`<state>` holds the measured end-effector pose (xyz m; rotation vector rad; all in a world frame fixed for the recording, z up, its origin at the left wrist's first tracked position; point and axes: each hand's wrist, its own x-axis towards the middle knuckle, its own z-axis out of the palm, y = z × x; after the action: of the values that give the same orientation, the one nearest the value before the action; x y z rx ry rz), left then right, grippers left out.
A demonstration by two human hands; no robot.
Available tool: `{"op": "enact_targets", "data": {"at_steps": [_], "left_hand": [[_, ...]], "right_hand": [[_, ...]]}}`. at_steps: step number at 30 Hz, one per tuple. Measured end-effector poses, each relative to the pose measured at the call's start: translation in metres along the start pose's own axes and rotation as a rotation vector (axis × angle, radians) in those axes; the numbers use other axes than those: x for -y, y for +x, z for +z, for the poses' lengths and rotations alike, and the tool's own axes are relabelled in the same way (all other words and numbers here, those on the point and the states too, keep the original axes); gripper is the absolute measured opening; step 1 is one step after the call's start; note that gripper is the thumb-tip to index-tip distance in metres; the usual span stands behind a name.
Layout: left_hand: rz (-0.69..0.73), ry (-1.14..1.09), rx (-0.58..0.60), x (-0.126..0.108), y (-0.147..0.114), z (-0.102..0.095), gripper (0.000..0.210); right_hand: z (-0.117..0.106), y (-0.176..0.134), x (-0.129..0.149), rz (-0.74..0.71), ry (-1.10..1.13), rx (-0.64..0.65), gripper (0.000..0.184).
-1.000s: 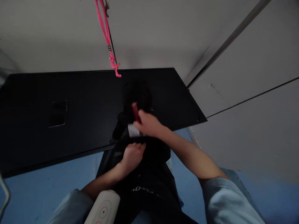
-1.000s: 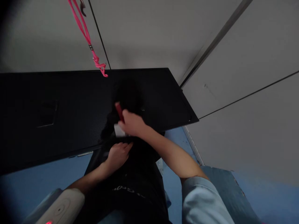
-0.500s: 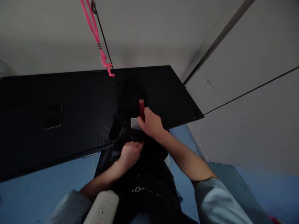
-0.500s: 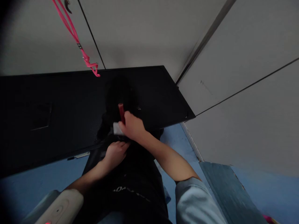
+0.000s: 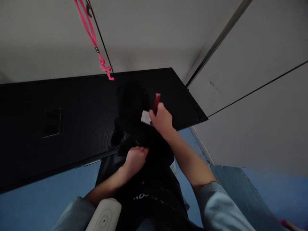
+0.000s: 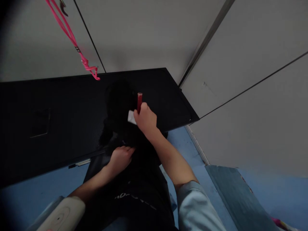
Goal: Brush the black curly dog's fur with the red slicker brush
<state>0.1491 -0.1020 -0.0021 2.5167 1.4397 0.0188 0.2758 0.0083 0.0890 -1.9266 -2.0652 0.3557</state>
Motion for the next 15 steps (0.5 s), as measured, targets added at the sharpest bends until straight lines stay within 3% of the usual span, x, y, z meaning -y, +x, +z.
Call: {"op": "enact_targets", "data": {"at_steps": [1, 4, 5, 8, 9, 13, 15], "left_hand": [[0.000, 0.005, 0.011, -0.001, 0.000, 0.000, 0.030], [0.007, 0.021, 0.025, -0.002, 0.001, -0.001, 0.032], [0.014, 0.023, 0.028, -0.002, 0.002, -0.001, 0.031], [0.030, 0.013, 0.041, -0.002, 0.002, -0.003, 0.024], [0.030, 0.009, 0.042, -0.002, 0.002, -0.003, 0.023], [0.024, 0.004, 0.049, -0.001, 0.003, -0.005, 0.023], [0.034, 0.006, 0.066, -0.001, 0.004, -0.006, 0.022]], "right_hand": [[-0.002, 0.001, 0.001, -0.026, 0.011, 0.004, 0.035], [-0.005, 0.003, 0.006, -0.154, -0.010, 0.196, 0.032], [-0.006, 0.004, 0.008, -0.158, -0.035, 0.201, 0.030], [-0.010, 0.005, 0.012, -0.104, -0.075, 0.002, 0.029], [-0.011, 0.004, 0.013, -0.123, -0.062, -0.003, 0.031], [-0.009, -0.002, 0.010, -0.194, -0.001, 0.261, 0.034], [-0.006, -0.007, 0.007, -0.122, 0.005, 0.150, 0.032]]}}
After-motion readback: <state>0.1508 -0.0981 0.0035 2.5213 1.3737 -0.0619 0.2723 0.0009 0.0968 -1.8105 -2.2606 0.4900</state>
